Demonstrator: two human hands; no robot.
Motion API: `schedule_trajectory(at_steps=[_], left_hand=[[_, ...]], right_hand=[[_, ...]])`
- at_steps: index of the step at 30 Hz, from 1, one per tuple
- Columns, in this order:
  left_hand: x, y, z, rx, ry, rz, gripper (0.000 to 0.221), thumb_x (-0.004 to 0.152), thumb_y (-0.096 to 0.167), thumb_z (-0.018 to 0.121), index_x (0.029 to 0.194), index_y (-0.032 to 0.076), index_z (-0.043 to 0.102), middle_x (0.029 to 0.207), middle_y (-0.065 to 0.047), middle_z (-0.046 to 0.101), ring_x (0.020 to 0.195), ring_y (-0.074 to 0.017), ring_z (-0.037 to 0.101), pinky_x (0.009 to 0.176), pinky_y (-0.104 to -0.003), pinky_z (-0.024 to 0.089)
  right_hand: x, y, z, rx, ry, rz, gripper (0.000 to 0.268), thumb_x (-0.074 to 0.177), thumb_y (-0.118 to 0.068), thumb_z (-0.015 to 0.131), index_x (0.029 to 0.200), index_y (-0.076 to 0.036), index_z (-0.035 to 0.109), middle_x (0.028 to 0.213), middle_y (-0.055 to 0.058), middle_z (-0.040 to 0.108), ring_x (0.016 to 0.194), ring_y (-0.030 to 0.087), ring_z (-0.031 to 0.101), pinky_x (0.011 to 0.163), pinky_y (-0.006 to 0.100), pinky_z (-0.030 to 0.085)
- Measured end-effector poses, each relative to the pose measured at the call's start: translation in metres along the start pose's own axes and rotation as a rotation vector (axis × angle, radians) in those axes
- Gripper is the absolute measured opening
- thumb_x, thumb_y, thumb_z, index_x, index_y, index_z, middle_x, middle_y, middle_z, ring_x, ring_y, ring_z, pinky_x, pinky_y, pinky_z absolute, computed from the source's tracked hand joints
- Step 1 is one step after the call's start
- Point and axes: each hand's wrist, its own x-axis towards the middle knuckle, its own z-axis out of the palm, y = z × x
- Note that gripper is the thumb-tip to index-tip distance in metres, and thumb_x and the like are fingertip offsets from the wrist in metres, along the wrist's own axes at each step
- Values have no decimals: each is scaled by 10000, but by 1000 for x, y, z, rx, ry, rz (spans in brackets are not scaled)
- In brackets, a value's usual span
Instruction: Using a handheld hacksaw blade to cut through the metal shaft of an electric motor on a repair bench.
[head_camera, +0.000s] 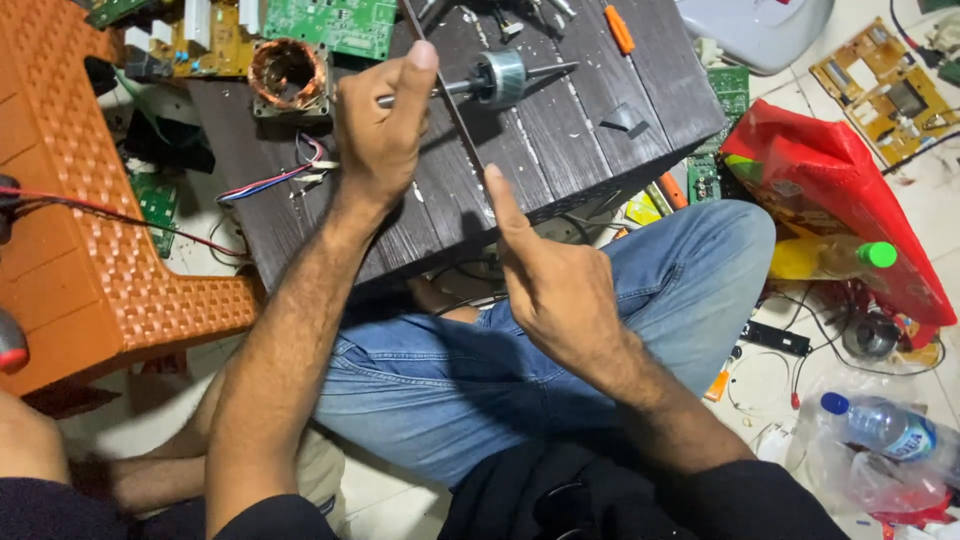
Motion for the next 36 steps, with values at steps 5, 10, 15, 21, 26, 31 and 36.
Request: schedule_trajectory(at_steps=[5, 10, 15, 21, 26, 31, 36], left_hand=[[-1, -1, 0, -107, 13, -36, 561, 1057, 521, 479, 636, 165, 376, 544, 54, 325, 433, -98, 323, 407, -267, 293], [-1, -11, 2, -17, 28, 68, 582, 1092, 509, 422, 639, 148, 363, 525, 38, 336, 420, -115, 364, 392, -281, 334], [3, -6, 0, -15, 17, 83, 615, 1096, 532, 399, 615, 154, 329, 497, 46, 298, 382, -111, 347, 370, -278, 332], [5, -12, -4, 29, 1, 98, 628, 1105, 523, 388, 612, 136, 383, 495, 38, 339, 386, -117, 355, 391, -280, 320], [10, -5, -8, 28, -12, 41, 612, 1088, 550, 370, 614, 165, 340, 513, 47, 325, 403, -111, 301, 424, -290, 293], [14, 2, -7, 73, -33, 45, 595, 1097, 487, 378, 601, 161, 335, 513, 45, 322, 418, -108, 265, 438, -298, 251], [3, -6, -1, 106, 76, -10, 623, 1086, 558, 351, 598, 173, 321, 491, 49, 324, 366, -105, 323, 365, -282, 322]], right_hand=[[-1, -1, -2, 38, -6, -4, 740, 947, -38, 632, 1605, -154, 317, 631, 21, 647, 457, 148, 565, 448, 346, 434], [-1, 1, -5, 64, -31, -3, 732, 945, -37, 629, 1600, -153, 324, 642, 24, 652, 462, 145, 561, 450, 337, 436], [1, -1, -10, 95, -24, 3, 737, 928, -12, 625, 1594, -124, 329, 657, 33, 666, 469, 141, 579, 458, 335, 454], [2, 2, -14, 141, -12, -17, 740, 921, -5, 640, 1586, -120, 339, 664, 33, 673, 474, 131, 584, 449, 327, 446], [7, 7, -16, 152, -2, -34, 749, 899, -27, 641, 1582, -126, 349, 661, 22, 683, 456, 161, 592, 435, 360, 438], [12, 18, -16, 208, -17, -24, 753, 901, -27, 634, 1585, -137, 337, 626, 31, 666, 430, 154, 578, 411, 346, 431], [13, 19, -14, 215, 18, -47, 711, 913, -13, 633, 1569, -111, 375, 595, 32, 634, 412, 145, 552, 406, 340, 416]])
